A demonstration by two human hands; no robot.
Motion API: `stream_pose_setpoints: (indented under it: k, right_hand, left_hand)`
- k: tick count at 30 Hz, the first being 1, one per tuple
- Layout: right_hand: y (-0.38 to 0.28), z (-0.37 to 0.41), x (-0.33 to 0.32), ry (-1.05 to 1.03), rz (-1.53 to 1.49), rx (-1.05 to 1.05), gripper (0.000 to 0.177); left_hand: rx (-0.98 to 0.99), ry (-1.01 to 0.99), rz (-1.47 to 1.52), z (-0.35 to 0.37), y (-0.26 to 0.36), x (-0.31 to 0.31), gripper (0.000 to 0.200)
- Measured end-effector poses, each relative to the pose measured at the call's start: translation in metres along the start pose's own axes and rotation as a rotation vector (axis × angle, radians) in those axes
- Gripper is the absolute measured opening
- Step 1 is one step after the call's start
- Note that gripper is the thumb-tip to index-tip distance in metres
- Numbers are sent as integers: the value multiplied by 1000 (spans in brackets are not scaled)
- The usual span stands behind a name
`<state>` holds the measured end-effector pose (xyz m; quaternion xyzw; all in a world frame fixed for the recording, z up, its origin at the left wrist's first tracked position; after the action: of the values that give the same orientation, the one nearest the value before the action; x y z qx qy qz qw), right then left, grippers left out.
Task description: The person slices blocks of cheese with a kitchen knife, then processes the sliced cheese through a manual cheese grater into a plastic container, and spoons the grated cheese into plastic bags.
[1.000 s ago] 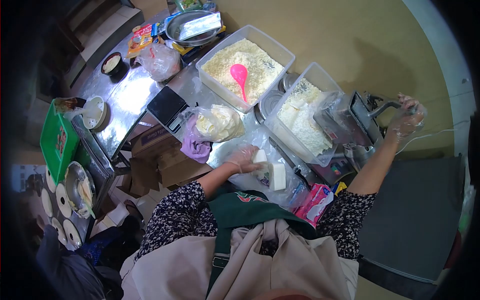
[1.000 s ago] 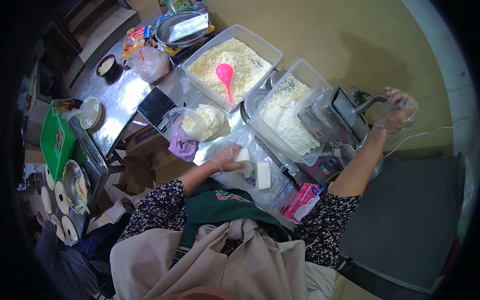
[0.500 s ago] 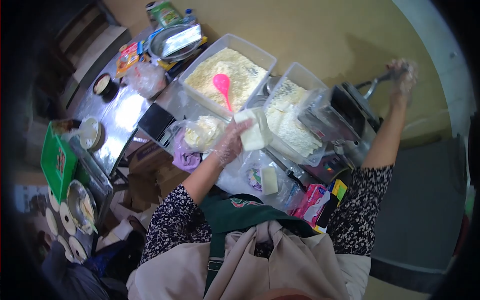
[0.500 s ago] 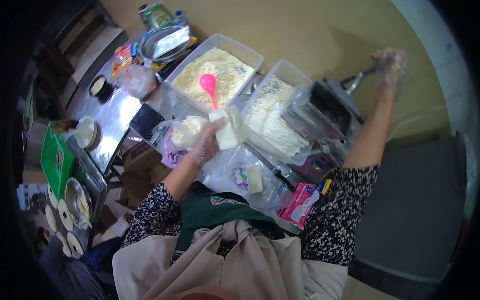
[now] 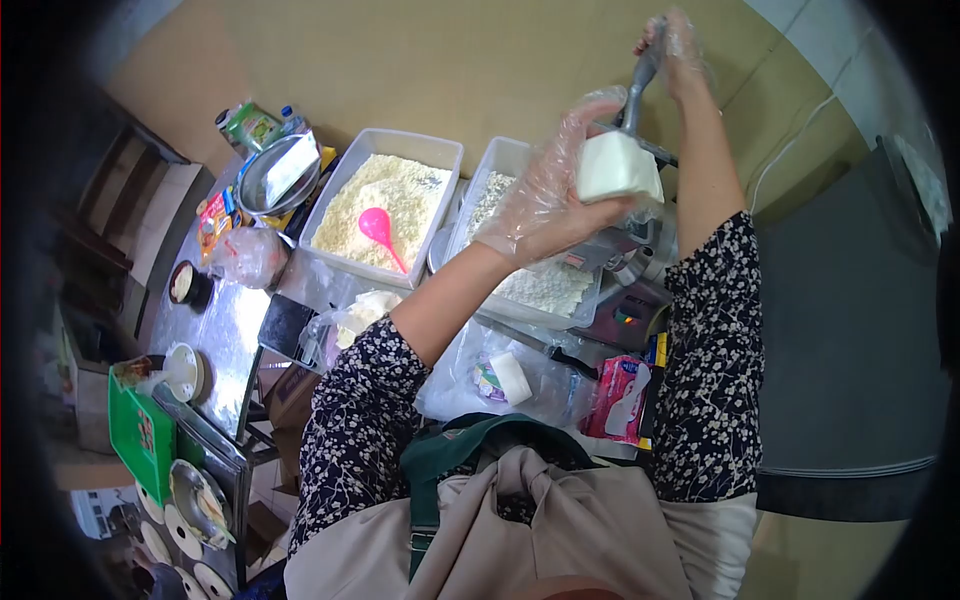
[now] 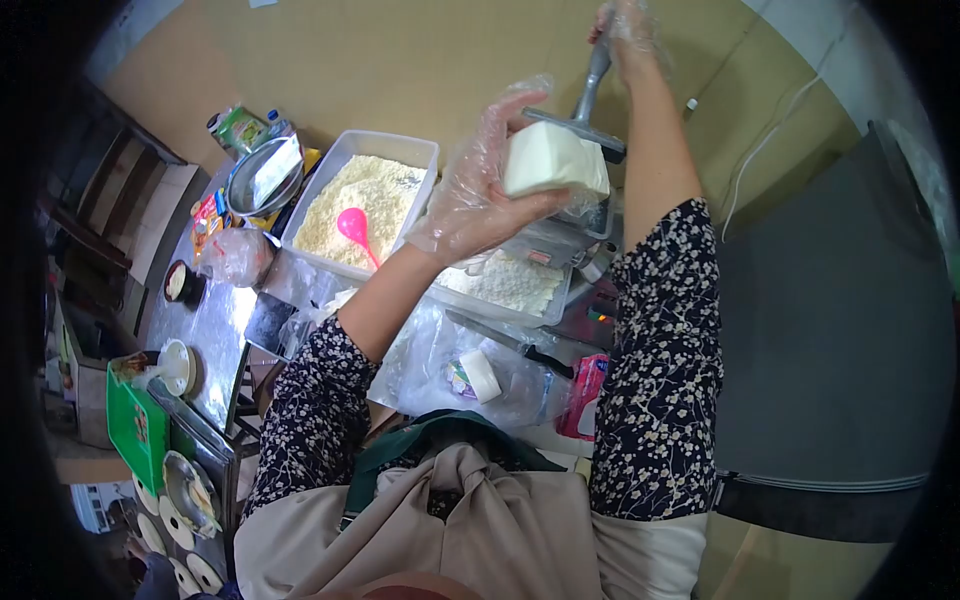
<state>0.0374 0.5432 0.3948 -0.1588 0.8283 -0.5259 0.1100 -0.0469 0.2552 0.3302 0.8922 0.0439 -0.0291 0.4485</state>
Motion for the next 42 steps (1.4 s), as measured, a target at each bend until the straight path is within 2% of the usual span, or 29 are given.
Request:
stream_pose_setpoints:
  k: [3,5,12,15,17,20,23,27,30,31,33,34,36,37,39,40,41,42]
  right_hand:
    - [5,0,3,67,66,-16,40]
    - [-15,27,19,110,22,-13,38]
    - [-15,31,15,140,18,-12,36]
    - [-11,22,11,163,77,-54,35]
    - [-8,20,9,174,114,-84,35]
    - [-1,14,10,190,167,-127,35]
    - [6,7,7,199,220,-165,35]
    - [12,22,5,218,298,-218,35]
    - [18,44,15,224,357,-249,35]
    - [17,56,18,228,380,-262,35]
    - [20,67,20,239,421,-285,35]
    - [15,79,21,241,422,-280,35]
    - [19,115,36,-36,21,-259,30]
    - [22,127,37,-34,19,-254,30]
    - [-1,170,68,173,1554,-840,32]
    - [0,176,65,54,1400,-736,32]
    - [-2,184,67,56,1399,-730,32]
    - [-14,194,67,85,1106,-773,32]
  left_hand:
    - [58,-58,-162,-2,-20,17,73]
    - [52,-99,-437,-2,-31,23,63]
    - [45,-271,-438,-12,-59,38,41]
    - [106,-370,-560,-13,-62,32,34]
    - [235,-404,-1074,-5,-53,28,27]
    - [263,-338,-1232,-3,-50,7,23]
    - [175,-303,-1113,9,-43,-4,20]
    - [139,-218,-1115,12,-6,-17,18]
    - [382,102,-967,-1,17,-33,19]
    - [382,101,-965,-10,24,-28,19]
    - [349,249,-681,-27,38,-26,21]
    - [346,245,-679,-35,48,-22,21]
    - [167,112,-639,-53,46,-9,54]
    - [161,109,-639,-58,42,-2,54]
    - [193,79,-464,-67,38,12,41]
    - [192,73,-465,-65,39,18,41]
    - [112,29,-453,-63,33,23,34]
    - [35,-15,-441,-63,29,29,30]
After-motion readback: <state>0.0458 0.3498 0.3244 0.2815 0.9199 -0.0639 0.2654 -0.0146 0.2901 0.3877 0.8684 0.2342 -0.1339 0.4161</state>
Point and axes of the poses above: each hand's wrist, its own z-axis away from the middle knuckle, its own x-axis out of the palm, y = z × x, the point moved 7 cm from there along -z, towards the middle knuckle, and after that the axes turned 4 degrees about -y, right-handed, at the moved point
